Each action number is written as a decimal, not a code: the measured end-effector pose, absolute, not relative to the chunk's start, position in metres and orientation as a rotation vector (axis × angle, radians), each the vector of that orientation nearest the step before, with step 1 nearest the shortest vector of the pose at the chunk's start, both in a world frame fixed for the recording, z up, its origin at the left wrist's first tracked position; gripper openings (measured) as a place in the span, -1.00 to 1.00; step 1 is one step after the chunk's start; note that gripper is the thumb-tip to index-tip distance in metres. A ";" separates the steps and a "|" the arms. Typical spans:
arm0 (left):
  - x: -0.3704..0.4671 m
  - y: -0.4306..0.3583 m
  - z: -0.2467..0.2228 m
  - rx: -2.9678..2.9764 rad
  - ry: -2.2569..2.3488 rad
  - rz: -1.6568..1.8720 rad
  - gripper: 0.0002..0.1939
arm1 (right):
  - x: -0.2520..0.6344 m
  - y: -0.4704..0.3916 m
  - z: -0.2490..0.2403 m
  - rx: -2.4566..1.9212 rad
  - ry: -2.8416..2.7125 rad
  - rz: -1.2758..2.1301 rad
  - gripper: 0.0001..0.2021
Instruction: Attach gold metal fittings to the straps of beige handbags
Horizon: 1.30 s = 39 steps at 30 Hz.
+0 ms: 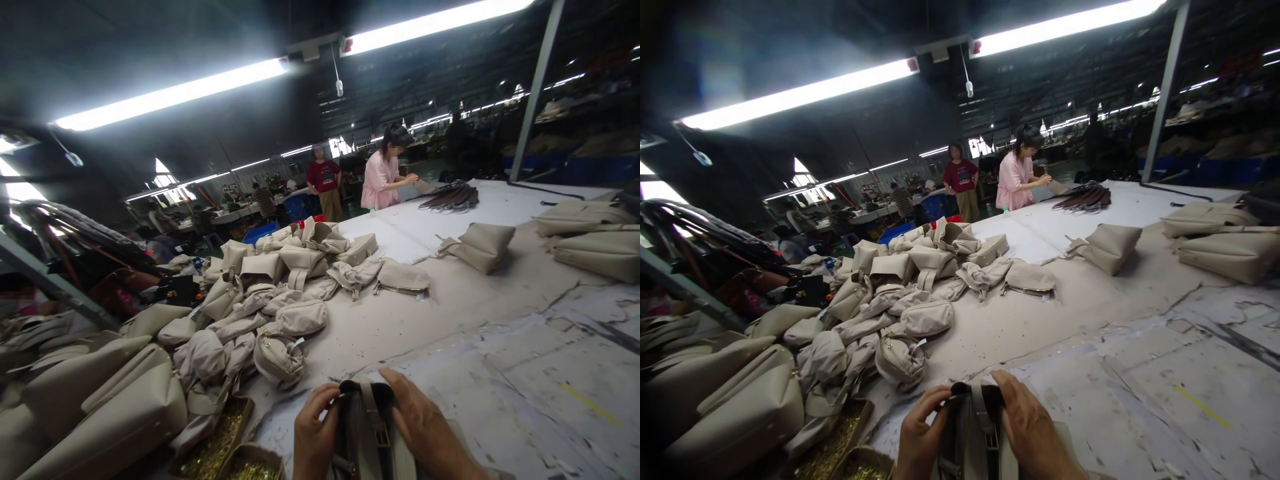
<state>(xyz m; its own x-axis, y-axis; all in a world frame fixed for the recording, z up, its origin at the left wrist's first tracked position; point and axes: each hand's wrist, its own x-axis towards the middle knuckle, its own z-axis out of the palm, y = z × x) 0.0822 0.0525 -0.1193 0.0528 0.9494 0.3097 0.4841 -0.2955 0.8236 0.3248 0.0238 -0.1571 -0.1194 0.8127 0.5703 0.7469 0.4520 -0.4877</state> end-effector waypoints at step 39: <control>0.101 0.024 -0.093 1.989 1.300 0.909 -0.68 | 0.271 0.101 -0.178 -1.601 -1.634 1.009 -0.39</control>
